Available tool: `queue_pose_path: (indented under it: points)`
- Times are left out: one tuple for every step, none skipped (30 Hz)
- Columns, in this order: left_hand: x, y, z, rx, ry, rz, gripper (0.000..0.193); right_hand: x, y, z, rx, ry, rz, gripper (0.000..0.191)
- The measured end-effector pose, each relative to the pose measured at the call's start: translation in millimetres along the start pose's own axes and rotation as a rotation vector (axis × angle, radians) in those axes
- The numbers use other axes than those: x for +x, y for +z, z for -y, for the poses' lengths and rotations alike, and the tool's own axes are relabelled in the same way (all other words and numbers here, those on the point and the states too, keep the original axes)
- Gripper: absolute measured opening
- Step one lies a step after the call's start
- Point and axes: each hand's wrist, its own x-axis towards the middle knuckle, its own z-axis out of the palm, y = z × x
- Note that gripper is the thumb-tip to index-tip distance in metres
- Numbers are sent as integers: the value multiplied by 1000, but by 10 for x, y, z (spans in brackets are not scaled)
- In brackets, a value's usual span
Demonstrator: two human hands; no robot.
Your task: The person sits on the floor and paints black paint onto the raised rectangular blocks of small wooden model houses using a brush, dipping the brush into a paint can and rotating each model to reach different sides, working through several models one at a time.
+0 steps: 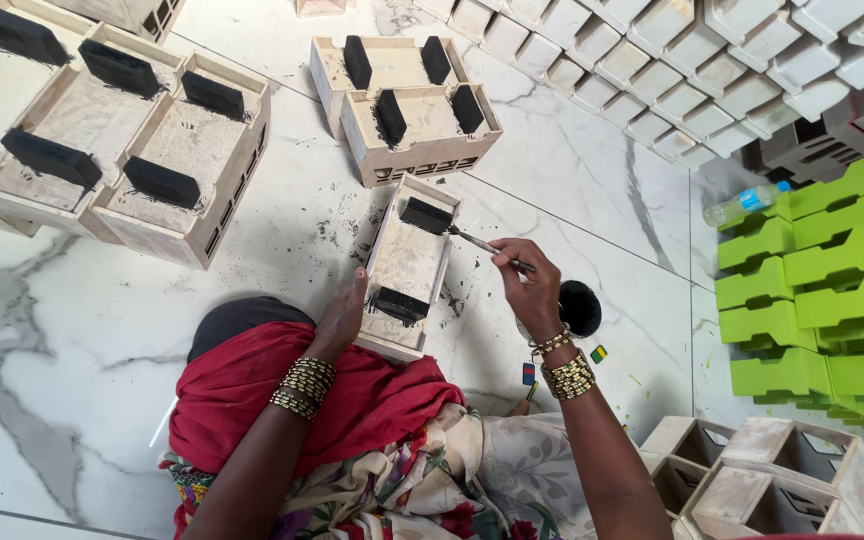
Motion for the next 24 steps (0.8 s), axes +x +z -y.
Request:
queue_pose_path:
  points:
    - [-9,0,-12,2,1,5,94,8,28,4,-11,-6,-5,14]
    - [-10,-3,-23,6,5,9,95,22,79,0,7,-13,-5,14]
    - [-8,-4,-31,10,11,10,96,43,153,-14,26,-23,-6,14]
    - [-2,-2,-35,8,11,6,96,65,232,-34,46,-34,-5,14]
    - [5,2,-35,6,11,1,96,83,316,-58,57,-26,-2,13]
    - [12,4,-30,4,9,-3,96,96,403,-84,70,-18,3,13]
    - [18,7,-23,2,20,-7,97,107,460,-114,81,-8,9,13]
    - [24,10,-16,1,31,-10,99,127,489,-150,77,-26,5,13]
    - [29,13,-8,-2,42,-12,100,139,499,-181,71,-43,2,13]
    - [30,13,-2,12,23,5,101,135,489,-206,66,-58,1,13]
    - [23,11,1,24,0,23,102,115,451,-224,54,-44,-6,14]
    - [15,14,3,34,-24,40,103,82,380,-235,40,-31,-8,14]
    - [12,19,13,22,-28,34,102,51,309,-241,25,-19,-11,15]
    - [12,22,12,11,-31,26,101,8,242,-238,24,8,-29,13]
    - [10,26,8,-2,-32,18,101,-41,169,-229,21,33,-47,13]
    - [7,30,3,6,-51,26,102,-61,110,-228,17,59,-64,12]
    - [13,31,-7,15,-71,35,103,-55,75,-233,33,129,-81,11]
    - [11,34,-10,27,-92,46,104,-40,56,-240,50,202,-99,11]
    - [-7,42,-1,2,-69,42,103,-23,53,-251,68,276,-119,11]
    - [-21,44,8,-20,-43,36,104,-2,79,-265,203,268,-153,11]
    - [-15,39,9,-42,-14,28,106,50,135,-291,339,255,-188,11]
    - [0,36,0,-41,-21,32,106,122,198,-324,476,237,-222,11]
    - [6,42,-3,-41,-30,36,107,196,270,-360,537,265,-240,11]
    - [4,49,2,-41,-41,42,108,262,357,-397,597,295,-257,11]
